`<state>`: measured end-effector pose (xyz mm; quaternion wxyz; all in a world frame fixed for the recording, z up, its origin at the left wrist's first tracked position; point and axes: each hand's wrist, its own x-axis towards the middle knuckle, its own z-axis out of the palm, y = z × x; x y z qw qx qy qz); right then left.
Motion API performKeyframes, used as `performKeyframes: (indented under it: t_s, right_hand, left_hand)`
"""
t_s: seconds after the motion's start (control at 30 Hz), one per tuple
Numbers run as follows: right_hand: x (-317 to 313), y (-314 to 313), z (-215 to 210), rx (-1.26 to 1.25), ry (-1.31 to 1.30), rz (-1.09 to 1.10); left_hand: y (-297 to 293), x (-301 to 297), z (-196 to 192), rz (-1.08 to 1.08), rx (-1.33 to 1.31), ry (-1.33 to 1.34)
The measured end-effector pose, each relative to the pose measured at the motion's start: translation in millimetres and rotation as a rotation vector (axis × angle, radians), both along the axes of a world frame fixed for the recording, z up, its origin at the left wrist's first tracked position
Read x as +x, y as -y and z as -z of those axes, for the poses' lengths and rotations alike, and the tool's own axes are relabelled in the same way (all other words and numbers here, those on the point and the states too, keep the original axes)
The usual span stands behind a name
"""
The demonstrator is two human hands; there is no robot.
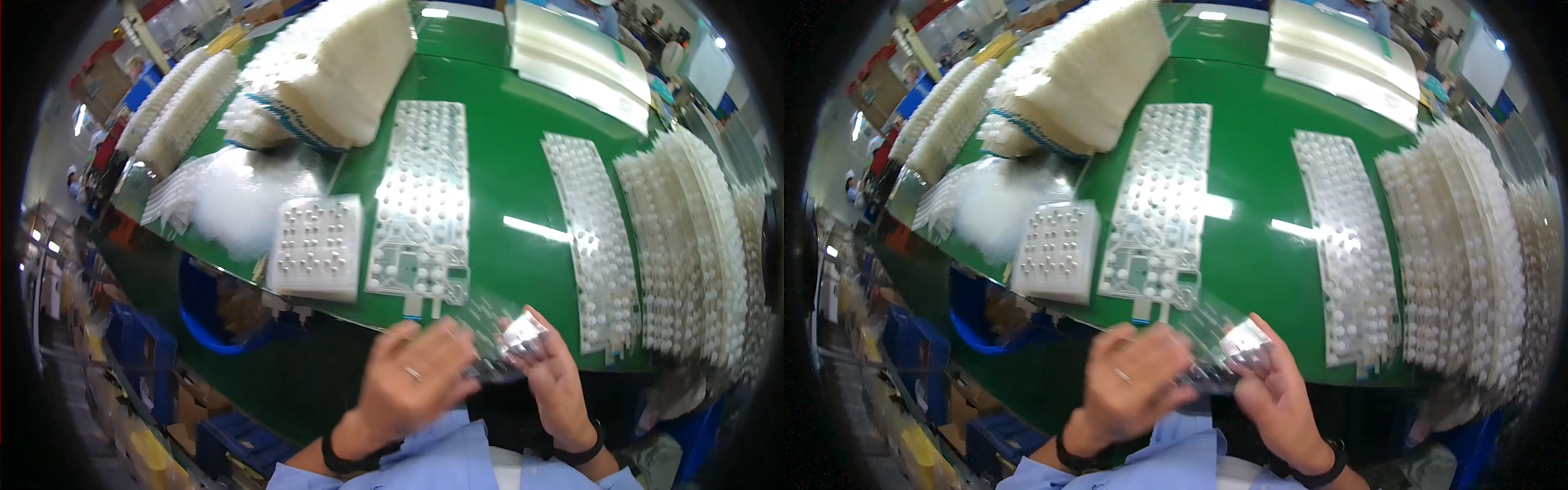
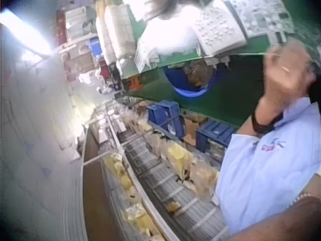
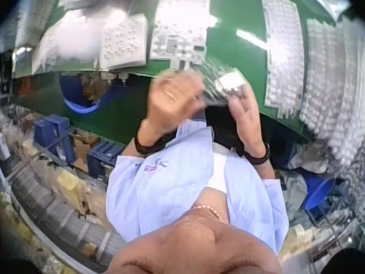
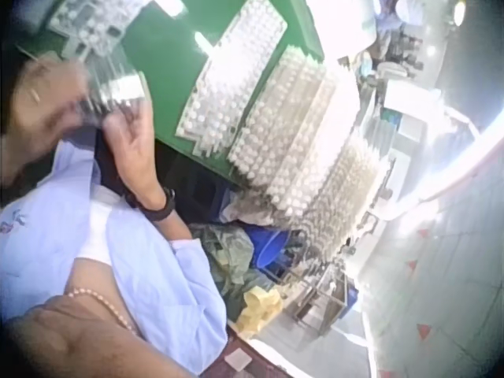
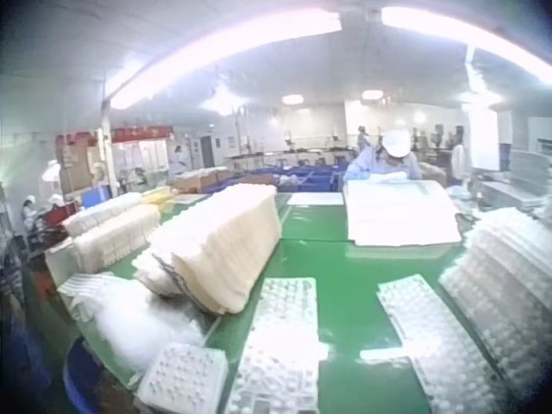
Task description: Manually placing small silicone components onto flexible circuit membranes at an assembly station.
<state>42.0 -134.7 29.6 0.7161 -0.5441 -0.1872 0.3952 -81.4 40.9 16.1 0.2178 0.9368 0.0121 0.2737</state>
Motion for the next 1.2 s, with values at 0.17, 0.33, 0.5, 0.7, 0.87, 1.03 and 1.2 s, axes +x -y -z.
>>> performKeyframes:
  t_s: [0.17,0.33,0.5,0.7,0.87,1.03,1.2]
  right_hand:
    - [4.8,29.3,5.7,-0.181,0.198,0.089]
    - [-7.0,57.3,14.4,-0.223,0.146,0.171]
    - [-10.7,73.7,8.5,-0.158,0.108,0.318]
    - [-16.5,93.7,8.9,-0.173,0.170,0.260]
    - [-18.8,90.1,9.2,-0.210,0.241,0.228]
    - [-17.2,85.7,4.5,-0.218,0.298,0.141]
    - [-17.7,82.3,8.2,-0.231,0.241,0.129]
  left_hand:
    - [12.5,1.9,10.1,0.168,-0.291,-0.030]
    - [-11.3,38.3,14.5,-0.155,0.015,-0.178]
    - [36.8,41.1,5.8,-0.032,0.034,-0.323]
    - [51.9,38.0,-3.6,0.079,-0.315,-0.165]
    - [65.0,26.4,-18.4,0.204,-0.686,-0.310]
    - [61.7,15.5,-0.9,0.181,-0.836,-0.263]
    - [57.0,13.2,-2.0,0.170,-0.848,-0.334]
